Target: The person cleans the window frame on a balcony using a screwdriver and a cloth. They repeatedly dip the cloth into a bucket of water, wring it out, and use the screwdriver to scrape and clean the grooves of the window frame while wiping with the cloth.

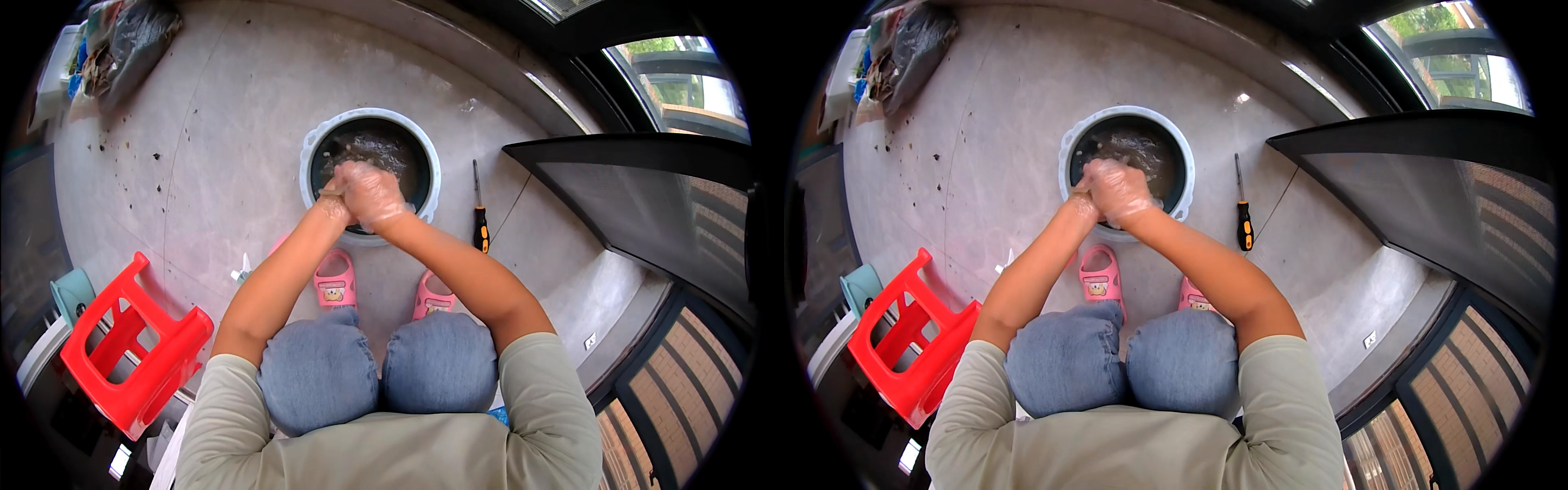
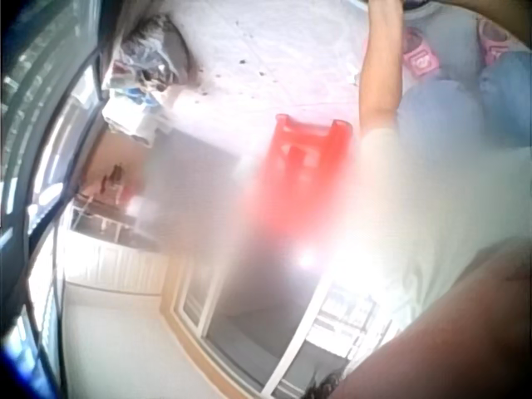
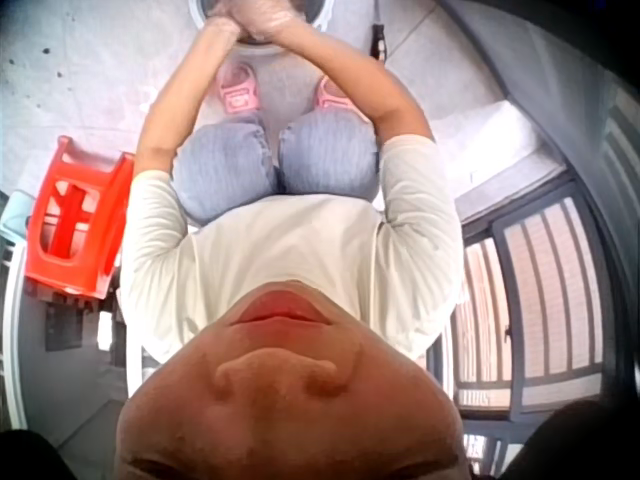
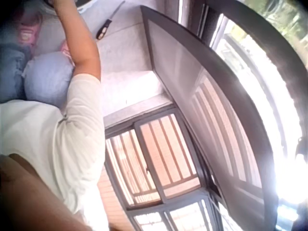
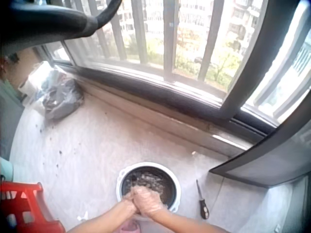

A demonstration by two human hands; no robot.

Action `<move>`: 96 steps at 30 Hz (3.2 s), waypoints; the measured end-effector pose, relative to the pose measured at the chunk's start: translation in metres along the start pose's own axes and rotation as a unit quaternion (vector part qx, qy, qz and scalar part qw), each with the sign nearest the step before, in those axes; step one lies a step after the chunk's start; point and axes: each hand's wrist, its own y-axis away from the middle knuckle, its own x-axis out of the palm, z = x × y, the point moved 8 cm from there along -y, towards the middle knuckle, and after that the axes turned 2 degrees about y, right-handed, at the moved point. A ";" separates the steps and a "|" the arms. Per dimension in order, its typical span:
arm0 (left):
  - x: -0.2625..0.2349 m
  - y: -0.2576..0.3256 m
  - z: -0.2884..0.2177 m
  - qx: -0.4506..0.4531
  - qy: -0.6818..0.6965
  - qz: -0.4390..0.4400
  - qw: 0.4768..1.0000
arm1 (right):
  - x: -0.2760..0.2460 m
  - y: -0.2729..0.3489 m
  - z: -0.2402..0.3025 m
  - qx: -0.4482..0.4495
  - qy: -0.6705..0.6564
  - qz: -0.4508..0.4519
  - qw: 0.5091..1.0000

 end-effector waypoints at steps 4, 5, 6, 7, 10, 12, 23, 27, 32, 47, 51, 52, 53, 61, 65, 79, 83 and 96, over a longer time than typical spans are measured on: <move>0.067 0.062 -0.004 -0.683 0.727 -0.060 0.038 | 0.000 -0.023 -0.041 0.118 0.106 0.070 0.985; 0.075 0.063 -0.002 -0.679 0.729 -0.039 0.075 | 0.001 -0.023 -0.048 0.124 0.117 0.105 0.980; 0.073 0.074 0.009 -0.698 0.704 -0.048 0.121 | -0.002 -0.025 -0.052 0.129 0.121 0.078 0.981; 0.057 0.071 0.020 -0.712 0.680 -0.056 0.165 | -0.005 -0.024 -0.063 0.137 0.128 0.050 0.981; 0.016 0.071 0.046 -0.722 0.540 0.000 0.432 | 0.001 -0.013 -0.068 0.106 0.196 0.092 0.970; 0.011 0.067 0.054 -0.581 0.347 0.057 0.734 | 0.010 -0.003 -0.062 0.049 0.230 0.157 0.959; -0.006 0.045 0.042 -0.558 0.730 -0.073 0.387 | -0.033 0.002 -0.065 0.225 -0.242 0.048 0.943; -0.004 0.037 0.033 -0.546 0.770 -0.171 0.283 | 0.009 0.031 -0.077 0.305 -0.397 0.107 0.859; -0.013 0.036 0.037 -0.517 0.666 -0.203 0.499 | 0.008 0.038 -0.023 0.330 -0.712 0.194 0.589; -0.088 -0.005 0.081 -0.421 0.614 -0.051 0.665 | -0.016 0.038 0.026 0.281 -0.669 0.376 0.576; -0.096 -0.051 0.029 -0.256 0.864 0.001 0.433 | -0.028 0.057 0.063 0.259 -0.748 0.460 0.402; -0.098 -0.055 0.018 -0.213 0.854 0.068 0.470 | -0.021 0.062 0.066 0.269 -0.751 0.478 0.368; -0.095 -0.050 0.014 -0.220 0.847 0.117 0.470 | -0.029 0.060 0.077 0.255 -0.745 0.466 0.405; -0.098 -0.056 0.028 -0.352 0.836 0.002 0.421 | -0.037 0.036 0.054 0.320 -0.477 0.389 0.720; -0.073 -0.038 0.031 -0.453 0.749 -0.059 0.480 | -0.044 0.014 0.036 0.169 -0.259 0.249 0.918; 0.049 0.042 0.035 -0.689 0.679 -0.101 0.234 | 0.030 0.020 -0.047 0.254 0.081 0.238 0.934; -0.035 -0.027 0.055 -0.455 0.871 -0.137 0.124 | -0.004 0.050 0.024 0.341 -0.595 0.425 0.591; -0.100 -0.038 0.017 -0.461 0.840 -0.129 0.253 | -0.031 0.076 0.056 0.462 -0.424 0.428 0.651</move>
